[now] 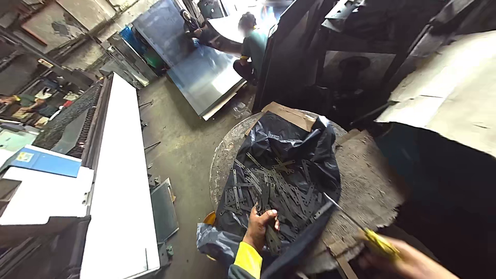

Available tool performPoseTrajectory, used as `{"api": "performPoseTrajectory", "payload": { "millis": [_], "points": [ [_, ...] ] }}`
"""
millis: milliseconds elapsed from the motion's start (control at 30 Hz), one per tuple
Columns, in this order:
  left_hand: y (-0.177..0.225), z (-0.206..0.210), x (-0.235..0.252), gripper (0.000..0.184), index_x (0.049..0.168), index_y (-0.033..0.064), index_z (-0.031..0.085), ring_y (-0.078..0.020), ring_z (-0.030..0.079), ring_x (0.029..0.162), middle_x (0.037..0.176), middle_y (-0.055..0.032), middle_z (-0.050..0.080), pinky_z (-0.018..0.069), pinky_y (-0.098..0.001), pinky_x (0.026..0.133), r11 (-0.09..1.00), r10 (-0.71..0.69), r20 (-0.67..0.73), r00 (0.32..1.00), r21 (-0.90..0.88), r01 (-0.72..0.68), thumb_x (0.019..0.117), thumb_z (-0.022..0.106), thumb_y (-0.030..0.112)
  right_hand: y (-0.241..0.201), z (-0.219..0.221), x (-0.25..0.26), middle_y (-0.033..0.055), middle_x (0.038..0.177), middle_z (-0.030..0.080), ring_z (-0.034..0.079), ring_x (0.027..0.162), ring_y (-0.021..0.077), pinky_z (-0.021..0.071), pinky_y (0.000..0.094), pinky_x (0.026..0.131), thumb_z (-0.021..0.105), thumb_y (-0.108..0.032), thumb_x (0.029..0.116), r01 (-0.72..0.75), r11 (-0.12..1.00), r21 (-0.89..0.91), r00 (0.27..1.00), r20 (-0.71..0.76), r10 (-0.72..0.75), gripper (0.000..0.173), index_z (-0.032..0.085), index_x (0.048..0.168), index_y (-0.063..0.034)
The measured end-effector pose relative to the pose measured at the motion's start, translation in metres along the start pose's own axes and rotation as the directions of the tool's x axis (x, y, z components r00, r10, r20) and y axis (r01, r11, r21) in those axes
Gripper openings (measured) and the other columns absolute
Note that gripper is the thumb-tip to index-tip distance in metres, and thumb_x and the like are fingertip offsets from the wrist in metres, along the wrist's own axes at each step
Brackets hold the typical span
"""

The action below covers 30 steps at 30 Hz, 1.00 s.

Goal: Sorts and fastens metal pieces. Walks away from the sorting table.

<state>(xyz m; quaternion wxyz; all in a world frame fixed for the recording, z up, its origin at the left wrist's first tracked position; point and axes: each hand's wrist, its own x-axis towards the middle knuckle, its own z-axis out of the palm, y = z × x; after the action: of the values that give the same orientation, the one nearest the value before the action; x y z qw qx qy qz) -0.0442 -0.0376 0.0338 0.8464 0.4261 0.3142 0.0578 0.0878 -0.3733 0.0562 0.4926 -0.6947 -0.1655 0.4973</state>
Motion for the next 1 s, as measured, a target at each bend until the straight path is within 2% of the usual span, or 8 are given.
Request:
{"api": "performPoseTrajectory", "payload": {
  "millis": [67, 200, 267, 400, 500, 633, 767, 1000],
  "points": [
    [-0.012, 0.007, -0.027, 0.032, 0.108, -0.0023, 0.052, -0.0170, 0.063, 0.051, 0.064, -0.0072, 0.062, 0.0589, -0.0326, 0.054, 0.999, -0.029, 0.041, 0.999, -0.039, 0.031, 0.0840, 0.071, 0.009, -0.039, 0.018, 0.036, 0.0118, 0.101, 0.073, 0.073, 0.080, 0.0254, 0.0633, 0.0462, 0.073, 0.081, -0.030, 0.0873, 0.026, 0.999, -0.020, 0.995, -0.095, -0.028, 0.056, 0.062, 0.136, -0.0094],
    [-0.043, 0.017, -0.072, 0.030, 0.109, -0.0032, 0.052, -0.0163, 0.062, 0.052, 0.066, -0.0069, 0.060, 0.0578, -0.0314, 0.054, 0.994, -0.047, 0.070, 0.996, -0.093, 0.054, 0.0861, 0.067, 0.007, -0.093, 0.065, 0.069, 0.0118, 0.106, 0.075, 0.075, 0.087, 0.0217, 0.0620, 0.0374, 0.076, 0.083, -0.031, 0.0879, 0.031, 0.999, 0.039, 0.996, -0.090, -0.028, 0.061, 0.058, 0.137, -0.0052],
    [-0.058, 0.017, -0.086, 0.030, 0.112, -0.0046, 0.051, -0.0163, 0.062, 0.053, 0.067, -0.0082, 0.062, 0.0572, -0.0306, 0.054, 0.997, -0.018, 0.063, 0.998, -0.072, 0.023, 0.0886, 0.065, 0.007, -0.096, 0.087, 0.074, 0.0118, 0.105, 0.075, 0.075, 0.089, 0.0221, 0.0633, 0.0389, 0.080, 0.085, -0.033, 0.0848, 0.062, 0.998, -0.001, 0.996, -0.063, -0.062, 0.063, 0.059, 0.134, -0.0046],
    [-0.072, 0.019, -0.100, 0.031, 0.116, -0.0043, 0.055, -0.0161, 0.065, 0.062, 0.078, -0.0094, 0.066, 0.0589, -0.0327, 0.060, 0.999, 0.018, 0.020, 1.000, 0.034, -0.019, 0.0886, 0.064, 0.007, -0.088, 0.116, 0.082, 0.0121, 0.103, 0.073, 0.071, 0.088, 0.0226, 0.0592, 0.0446, 0.083, 0.087, -0.033, 0.0823, 0.065, 0.972, -0.226, 0.980, -0.169, -0.104, 0.057, 0.066, 0.128, -0.0066],
    [-0.072, 0.021, -0.103, 0.030, 0.123, -0.0030, 0.054, -0.0176, 0.067, 0.069, 0.086, -0.0116, 0.068, 0.0605, -0.0349, 0.066, 0.999, -0.047, -0.022, 0.999, -0.005, 0.047, 0.0958, 0.063, 0.007, -0.087, 0.129, 0.094, 0.0130, 0.103, 0.072, 0.069, 0.092, 0.0250, 0.0566, 0.0487, 0.086, 0.088, -0.028, 0.0828, 0.025, 0.951, -0.310, 0.974, -0.207, -0.093, 0.049, 0.069, 0.123, -0.0072],
    [-0.071, 0.013, -0.076, 0.025, 0.126, 0.0000, 0.055, -0.0193, 0.066, 0.067, 0.087, -0.0132, 0.068, 0.0595, -0.0357, 0.063, 0.970, -0.174, -0.048, 0.984, -0.178, 0.163, 0.1044, 0.055, 0.013, -0.090, 0.132, 0.132, 0.0147, 0.104, 0.072, 0.069, 0.091, 0.0263, 0.0565, 0.0496, 0.084, 0.087, -0.023, 0.0837, -0.043, 0.945, -0.325, 0.979, -0.202, -0.025, 0.045, 0.069, 0.121, -0.0064],
    [-0.063, 0.008, -0.040, 0.021, 0.115, -0.0001, 0.059, -0.0184, 0.066, 0.066, 0.087, -0.0132, 0.068, 0.0579, -0.0322, 0.059, 0.945, -0.194, -0.030, 0.981, -0.273, 0.179, 0.1067, 0.048, 0.016, -0.097, 0.129, 0.176, 0.0150, 0.102, 0.071, 0.068, 0.087, 0.0252, 0.0563, 0.0466, 0.078, 0.087, -0.020, 0.0838, -0.092, 0.952, -0.291, 0.978, -0.207, 0.032, 0.043, 0.069, 0.120, -0.0057],
    [-0.038, 0.005, 0.006, 0.020, 0.115, 0.0027, 0.060, -0.0190, 0.067, 0.071, 0.090, -0.0115, 0.068, 0.0588, -0.0344, 0.063, 0.943, -0.264, -0.110, 0.958, -0.240, 0.232, 0.1062, 0.052, 0.019, -0.112, 0.115, 0.237, 0.0136, 0.098, 0.068, 0.063, 0.078, 0.0211, 0.0531, 0.0408, 0.071, 0.085, -0.016, 0.0860, -0.127, 0.951, -0.281, 0.984, -0.156, 0.085, 0.042, 0.067, 0.122, -0.0050]
  ]
}}
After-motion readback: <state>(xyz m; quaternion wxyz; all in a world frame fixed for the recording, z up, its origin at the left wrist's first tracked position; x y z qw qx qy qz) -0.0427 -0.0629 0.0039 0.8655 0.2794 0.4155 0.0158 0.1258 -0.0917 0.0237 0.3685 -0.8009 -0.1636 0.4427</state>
